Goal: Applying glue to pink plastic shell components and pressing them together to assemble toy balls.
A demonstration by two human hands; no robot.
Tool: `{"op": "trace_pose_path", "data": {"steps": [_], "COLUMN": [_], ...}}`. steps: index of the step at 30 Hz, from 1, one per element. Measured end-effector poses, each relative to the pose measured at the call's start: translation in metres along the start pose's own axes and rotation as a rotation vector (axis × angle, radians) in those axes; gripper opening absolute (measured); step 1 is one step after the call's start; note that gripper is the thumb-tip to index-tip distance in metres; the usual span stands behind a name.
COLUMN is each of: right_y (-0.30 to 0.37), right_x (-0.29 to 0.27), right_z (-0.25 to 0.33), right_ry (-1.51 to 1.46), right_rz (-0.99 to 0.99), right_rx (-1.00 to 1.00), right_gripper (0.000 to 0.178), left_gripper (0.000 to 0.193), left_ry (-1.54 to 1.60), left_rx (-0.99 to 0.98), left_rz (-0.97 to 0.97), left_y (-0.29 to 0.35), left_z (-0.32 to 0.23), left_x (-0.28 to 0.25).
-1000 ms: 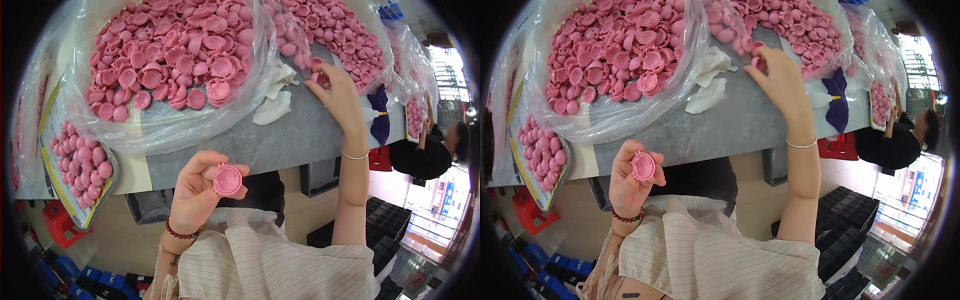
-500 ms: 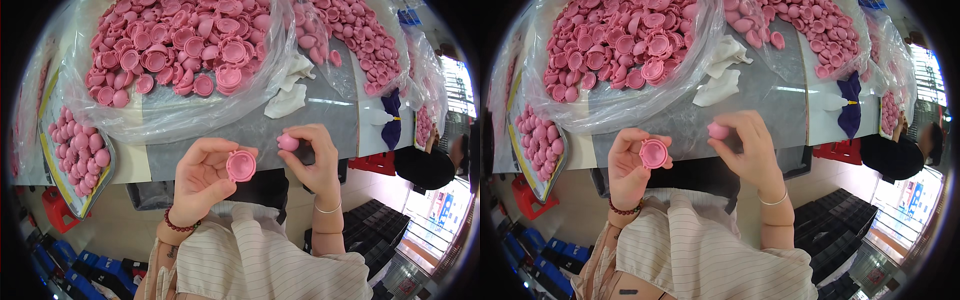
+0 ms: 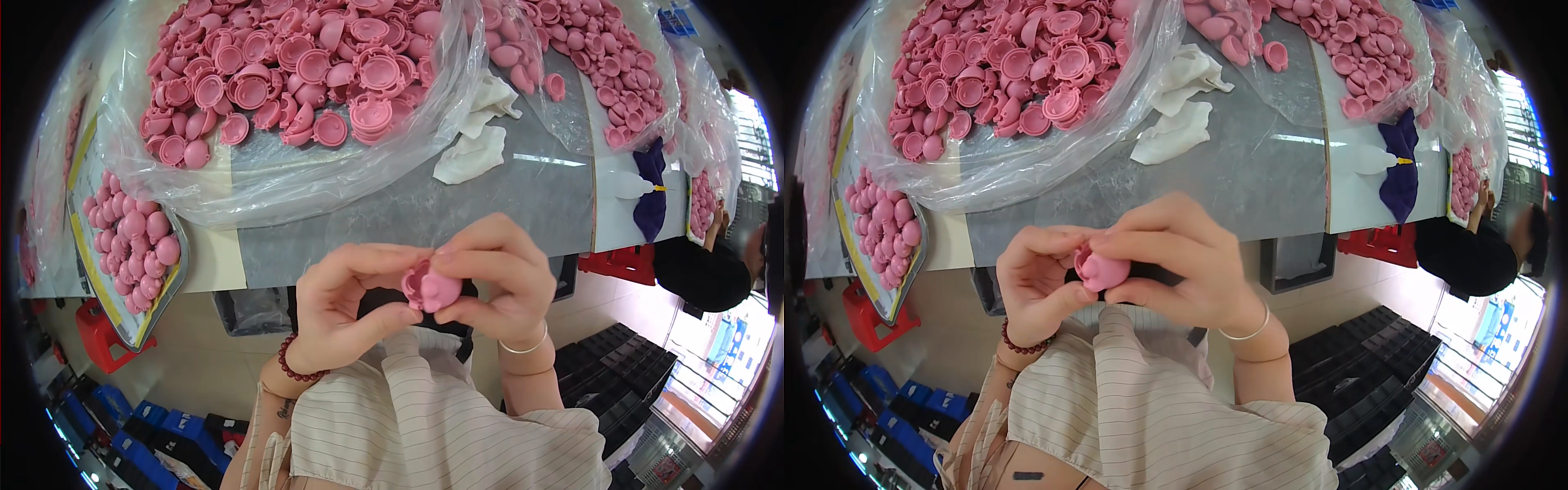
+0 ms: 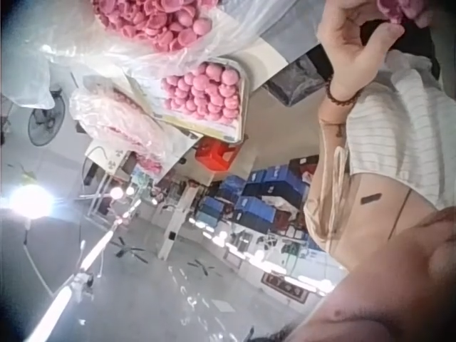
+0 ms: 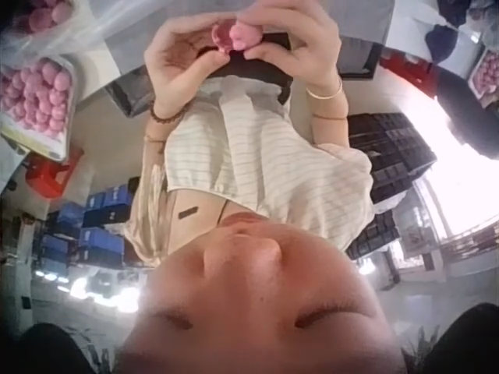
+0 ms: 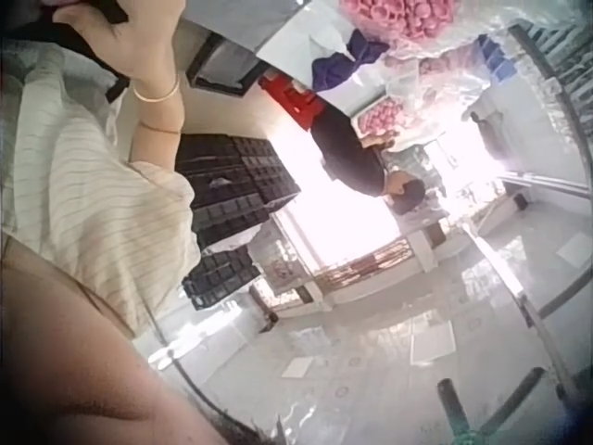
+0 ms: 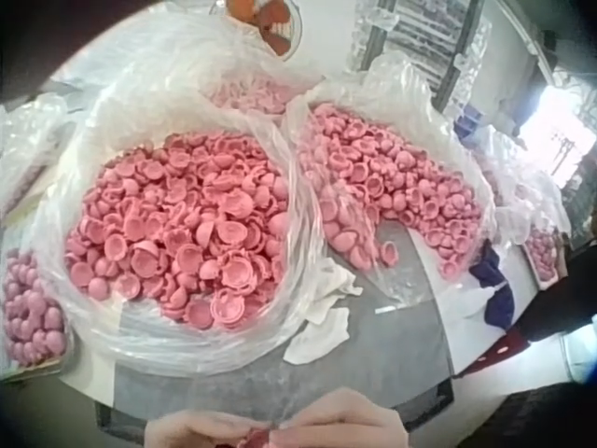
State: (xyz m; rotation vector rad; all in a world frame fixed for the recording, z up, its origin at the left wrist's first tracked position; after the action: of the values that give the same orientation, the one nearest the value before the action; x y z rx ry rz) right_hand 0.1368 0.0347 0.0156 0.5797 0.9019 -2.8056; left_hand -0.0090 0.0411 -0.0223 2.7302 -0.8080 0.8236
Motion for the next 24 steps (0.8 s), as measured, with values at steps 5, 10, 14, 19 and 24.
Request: {"op": "trace_pose_path", "data": {"steps": [5, 10, 14, 19, 24], "right_y": [0.007, 0.008, 0.009, 0.014, 0.014], "right_x": [0.009, 0.007, 0.013, 0.019, 0.004], "right_z": [-0.008, -0.009, -0.001, 0.011, 0.005], "right_ry": [-0.105, -0.052, 0.037, 0.23, 0.109], "right_rz": [-0.029, -0.027, -0.076, -0.027, -0.133], "right_rx": [-0.02, -0.048, -0.07, -0.217, -0.131], "right_gripper": [0.039, 0.039, 0.035, 0.027, 0.036], "left_gripper": [0.035, 0.036, 0.04, 0.05, 0.047], "left_ry": [-0.062, -0.052, 0.007, -0.185, -0.163], "left_rx": [0.036, -0.018, -0.091, 0.049, -0.018], "left_rz": [-0.008, -0.002, -0.023, -0.043, -0.117], "left_y": [-0.001, -0.001, -0.003, -0.005, -0.007], "left_z": [0.001, 0.005, 0.006, 0.003, 0.003], "left_x": [0.0, -0.001, 0.0, -0.006, -0.006]}}
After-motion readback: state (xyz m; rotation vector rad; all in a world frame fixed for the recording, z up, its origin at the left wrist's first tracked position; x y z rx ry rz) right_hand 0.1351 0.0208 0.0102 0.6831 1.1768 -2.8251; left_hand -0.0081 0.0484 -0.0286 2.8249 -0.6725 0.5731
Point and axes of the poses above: each hand's wrist, its own y-axis away from the middle knuckle, its own x-axis out of the palm, z = x × y, the point moved 5 cm from there along -y, towards the middle knuckle, and after that the axes turned 8 degrees about -x, right-handed, at the moved point
